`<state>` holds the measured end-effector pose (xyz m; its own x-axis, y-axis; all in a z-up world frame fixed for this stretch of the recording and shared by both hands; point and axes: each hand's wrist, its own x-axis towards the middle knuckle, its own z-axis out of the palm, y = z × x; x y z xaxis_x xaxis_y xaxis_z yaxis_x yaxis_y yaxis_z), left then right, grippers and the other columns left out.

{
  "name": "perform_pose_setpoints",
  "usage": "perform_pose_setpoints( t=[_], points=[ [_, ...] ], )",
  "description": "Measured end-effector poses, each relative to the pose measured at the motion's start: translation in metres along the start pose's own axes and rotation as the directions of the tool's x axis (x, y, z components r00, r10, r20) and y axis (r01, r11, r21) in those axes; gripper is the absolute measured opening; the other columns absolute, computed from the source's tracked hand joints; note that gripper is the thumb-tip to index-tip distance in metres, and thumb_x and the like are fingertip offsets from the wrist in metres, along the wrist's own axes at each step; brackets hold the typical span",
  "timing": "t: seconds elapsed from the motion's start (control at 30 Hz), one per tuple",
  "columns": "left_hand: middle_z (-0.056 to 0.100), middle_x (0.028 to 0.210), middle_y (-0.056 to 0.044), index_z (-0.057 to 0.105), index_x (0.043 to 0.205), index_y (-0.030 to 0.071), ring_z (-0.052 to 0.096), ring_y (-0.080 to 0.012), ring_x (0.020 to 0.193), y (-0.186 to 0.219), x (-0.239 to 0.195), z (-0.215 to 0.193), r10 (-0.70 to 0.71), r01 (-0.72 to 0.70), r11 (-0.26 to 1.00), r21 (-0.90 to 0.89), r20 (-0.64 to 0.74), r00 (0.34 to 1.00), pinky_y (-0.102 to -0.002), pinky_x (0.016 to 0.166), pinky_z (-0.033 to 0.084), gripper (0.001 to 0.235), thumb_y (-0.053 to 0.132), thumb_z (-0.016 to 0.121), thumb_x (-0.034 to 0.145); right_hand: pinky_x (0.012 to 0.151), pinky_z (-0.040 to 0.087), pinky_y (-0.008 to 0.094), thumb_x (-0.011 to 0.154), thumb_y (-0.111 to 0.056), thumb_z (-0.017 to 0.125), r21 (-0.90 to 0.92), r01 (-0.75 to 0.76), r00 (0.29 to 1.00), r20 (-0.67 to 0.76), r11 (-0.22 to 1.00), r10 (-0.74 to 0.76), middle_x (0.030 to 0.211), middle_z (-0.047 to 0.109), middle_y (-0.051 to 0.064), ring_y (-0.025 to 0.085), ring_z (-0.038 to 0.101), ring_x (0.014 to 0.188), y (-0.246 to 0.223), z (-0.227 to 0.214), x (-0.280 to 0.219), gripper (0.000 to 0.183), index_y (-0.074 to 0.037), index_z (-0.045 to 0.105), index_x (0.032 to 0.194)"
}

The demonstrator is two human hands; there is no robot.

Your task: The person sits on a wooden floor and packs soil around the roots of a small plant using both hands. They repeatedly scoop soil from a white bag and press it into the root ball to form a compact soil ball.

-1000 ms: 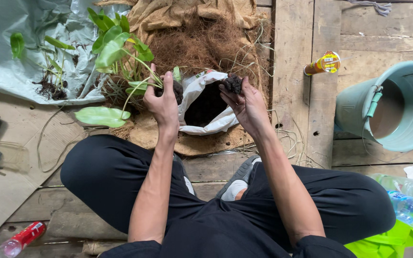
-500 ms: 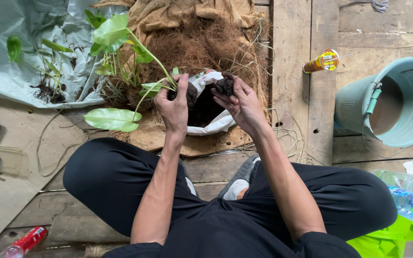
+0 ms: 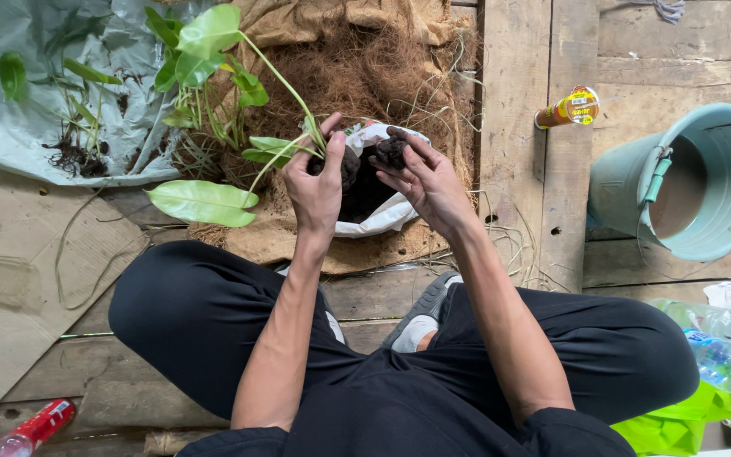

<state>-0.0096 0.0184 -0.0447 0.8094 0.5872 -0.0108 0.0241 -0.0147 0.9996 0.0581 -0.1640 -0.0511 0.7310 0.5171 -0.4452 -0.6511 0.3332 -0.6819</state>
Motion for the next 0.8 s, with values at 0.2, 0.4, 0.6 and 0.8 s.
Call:
perform_pose_setpoints(
  t=[0.2,0.4,0.6,0.8],
  points=[
    [0.072,0.099,-0.005,0.056,0.145,0.01,0.068,-0.0144,0.093,0.006,0.0,0.0,-0.011,0.01,1.0,-0.011,-0.043,0.999,-0.033,0.091,0.054,0.05,0.02,0.067,0.098,0.1,0.061,0.04,0.108,-0.017,0.053,-0.025,0.013,1.0,0.013,1.0,-0.013,0.131,0.066,0.018,0.029,0.07,0.116,-0.001,0.0,0.0,0.042,0.0,0.05,0.146],
    [0.076,0.094,-0.002,0.078,0.122,0.009,0.064,-0.0124,0.084,-0.002,0.002,-0.005,-0.105,0.089,0.992,-0.087,-0.197,0.975,-0.03,0.082,0.054,0.025,0.016,0.067,0.101,0.1,0.061,0.04,0.108,-0.016,0.053,-0.009,0.015,0.999,0.036,1.0,-0.014,0.133,0.066,0.019,0.029,0.07,0.118,-0.002,0.0,-0.001,0.041,0.0,0.05,0.145],
    [0.081,0.098,-0.006,0.082,0.109,0.006,0.071,-0.0149,0.092,-0.007,0.003,-0.005,-0.171,0.158,0.985,-0.075,-0.223,0.96,-0.036,0.092,0.053,0.029,0.029,0.064,0.107,0.104,0.06,0.042,0.106,-0.012,0.056,-0.05,0.031,0.99,0.137,0.998,-0.023,0.138,0.063,0.017,0.03,0.067,0.124,-0.004,0.002,-0.006,0.047,-0.002,0.046,0.15],
    [0.073,0.091,-0.004,0.071,0.125,0.012,0.068,-0.0137,0.083,-0.005,0.004,-0.003,-0.092,0.085,0.994,-0.075,-0.095,0.991,-0.036,0.086,0.056,0.04,0.036,0.071,0.094,0.109,0.056,0.046,0.106,-0.012,0.058,-0.019,0.048,0.983,0.177,0.999,-0.043,0.141,0.061,0.019,0.031,0.064,0.126,-0.007,0.009,-0.01,0.05,-0.003,0.044,0.154]
  ],
)
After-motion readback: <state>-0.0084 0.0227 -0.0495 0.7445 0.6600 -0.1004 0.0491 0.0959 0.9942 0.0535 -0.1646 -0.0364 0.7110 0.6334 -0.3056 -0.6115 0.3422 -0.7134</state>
